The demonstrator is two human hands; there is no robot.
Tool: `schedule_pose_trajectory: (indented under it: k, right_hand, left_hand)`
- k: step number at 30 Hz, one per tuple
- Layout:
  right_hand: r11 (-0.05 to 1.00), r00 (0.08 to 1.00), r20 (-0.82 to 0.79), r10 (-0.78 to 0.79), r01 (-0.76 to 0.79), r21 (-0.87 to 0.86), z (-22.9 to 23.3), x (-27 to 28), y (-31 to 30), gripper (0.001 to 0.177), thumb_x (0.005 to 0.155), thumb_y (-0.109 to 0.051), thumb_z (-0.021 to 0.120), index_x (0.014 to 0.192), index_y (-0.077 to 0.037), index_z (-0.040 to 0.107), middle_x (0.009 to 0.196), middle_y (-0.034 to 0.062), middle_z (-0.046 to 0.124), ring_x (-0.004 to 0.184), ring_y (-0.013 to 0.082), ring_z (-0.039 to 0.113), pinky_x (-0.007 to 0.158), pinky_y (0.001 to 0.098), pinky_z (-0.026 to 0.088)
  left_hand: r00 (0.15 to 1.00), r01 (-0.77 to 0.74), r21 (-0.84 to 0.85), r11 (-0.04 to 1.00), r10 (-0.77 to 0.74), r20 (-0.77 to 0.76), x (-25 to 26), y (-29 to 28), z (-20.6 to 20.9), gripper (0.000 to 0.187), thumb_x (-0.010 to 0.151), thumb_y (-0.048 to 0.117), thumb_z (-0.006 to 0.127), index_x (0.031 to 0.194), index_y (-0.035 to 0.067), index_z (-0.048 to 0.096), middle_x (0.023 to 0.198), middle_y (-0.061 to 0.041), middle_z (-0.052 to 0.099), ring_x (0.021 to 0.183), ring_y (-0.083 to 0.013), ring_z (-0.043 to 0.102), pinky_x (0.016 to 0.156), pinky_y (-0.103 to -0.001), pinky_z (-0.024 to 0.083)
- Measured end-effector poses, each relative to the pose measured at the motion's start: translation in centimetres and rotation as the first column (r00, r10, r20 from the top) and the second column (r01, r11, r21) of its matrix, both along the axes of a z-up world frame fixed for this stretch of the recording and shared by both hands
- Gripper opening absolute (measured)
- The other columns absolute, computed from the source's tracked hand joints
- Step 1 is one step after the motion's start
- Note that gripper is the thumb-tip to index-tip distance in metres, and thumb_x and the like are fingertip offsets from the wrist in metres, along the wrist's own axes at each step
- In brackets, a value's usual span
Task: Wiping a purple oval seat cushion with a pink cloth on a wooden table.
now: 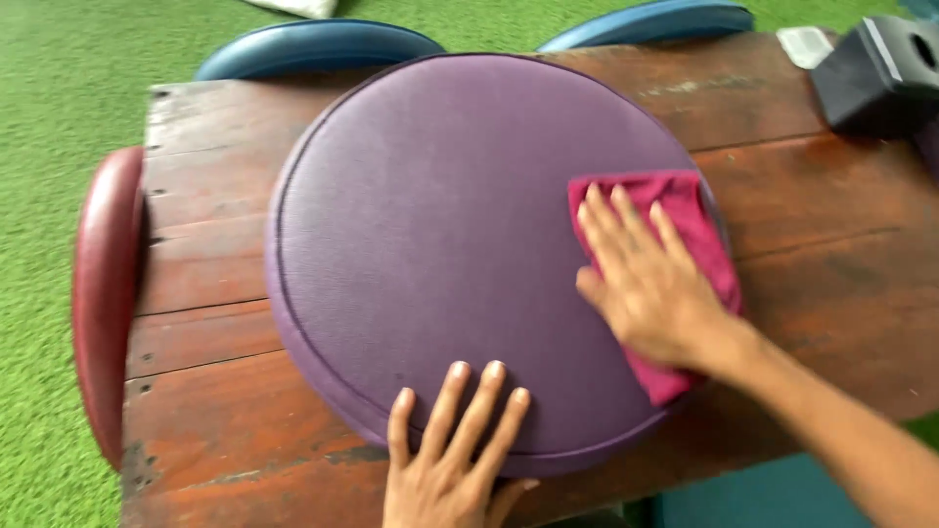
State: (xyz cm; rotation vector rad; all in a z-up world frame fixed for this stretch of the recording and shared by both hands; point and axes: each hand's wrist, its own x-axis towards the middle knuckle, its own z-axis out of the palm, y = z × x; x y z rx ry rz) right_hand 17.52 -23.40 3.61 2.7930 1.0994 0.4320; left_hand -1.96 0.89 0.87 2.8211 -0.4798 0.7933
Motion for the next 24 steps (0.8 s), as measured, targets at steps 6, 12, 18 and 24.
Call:
schedule_pose_trajectory:
  k: [6, 12, 18, 24]
  right_hand:
    - [0.990, 0.979, -0.182, -0.094, 0.111, 0.087, -2.0, 18.2, 3.9, 0.068, 0.108, -0.043, 0.030, 0.162, -0.003, 0.029, 0.172, 0.0113, 0.020, 0.157, 0.0345, 0.019, 0.118, 0.0664, 0.017]
    - [0.941, 0.882, -0.413, -0.226, 0.308, 0.143, 1.8, 22.2, 7.6, 0.094, 0.100, -0.070, 0.016, 0.161, 0.001, 0.025, 0.168, 0.0183, 0.026, 0.154, 0.0328, 0.026, 0.119, 0.0566, 0.022]
    - [0.980, 0.965, -0.215, -0.150, 0.173, 0.094, -0.7, 15.1, 3.9, 0.075, 0.108, -0.053, 0.015, 0.162, -0.001, 0.025, 0.171, 0.0172, 0.020, 0.156, 0.0387, 0.019, 0.120, 0.0628, 0.015]
    - [0.998, 0.995, -0.081, 0.058, -0.055, 0.037, 1.2, -3.1, -1.1, 0.075, 0.108, -0.050, 0.018, 0.161, 0.002, 0.026, 0.171, 0.0198, 0.024, 0.157, 0.0401, 0.022, 0.124, 0.0571, 0.018]
  left_hand:
    - [0.988, -0.049, -0.012, 0.999, 0.050, 0.149, 0.6, -0.1, -1.1, 0.060, 0.110, 0.065, 0.025, 0.147, 0.030, 0.058, 0.152, 0.001, 0.058, 0.141, -0.0238, 0.054, 0.114, -0.051, 0.030]
    - [0.984, -0.051, -0.020, 0.998, 0.054, 0.168, 0.6, 0.0, -0.8, 0.061, 0.111, 0.064, 0.024, 0.146, 0.029, 0.058, 0.151, 0.000, 0.059, 0.141, -0.0237, 0.055, 0.117, -0.050, 0.027]
    - [0.996, 0.059, -0.052, 0.997, -0.062, -0.063, -0.3, 0.7, -0.3, 0.089, 0.083, 0.067, 0.073, 0.156, 0.023, 0.047, 0.165, -0.007, 0.042, 0.153, -0.0296, 0.037, 0.118, -0.059, 0.021]
    - [0.996, 0.020, 0.016, 1.000, -0.018, -0.089, -1.0, 0.1, 0.8, 0.083, 0.088, 0.063, 0.068, 0.157, 0.023, 0.044, 0.166, -0.004, 0.039, 0.153, -0.0287, 0.036, 0.118, -0.058, 0.025]
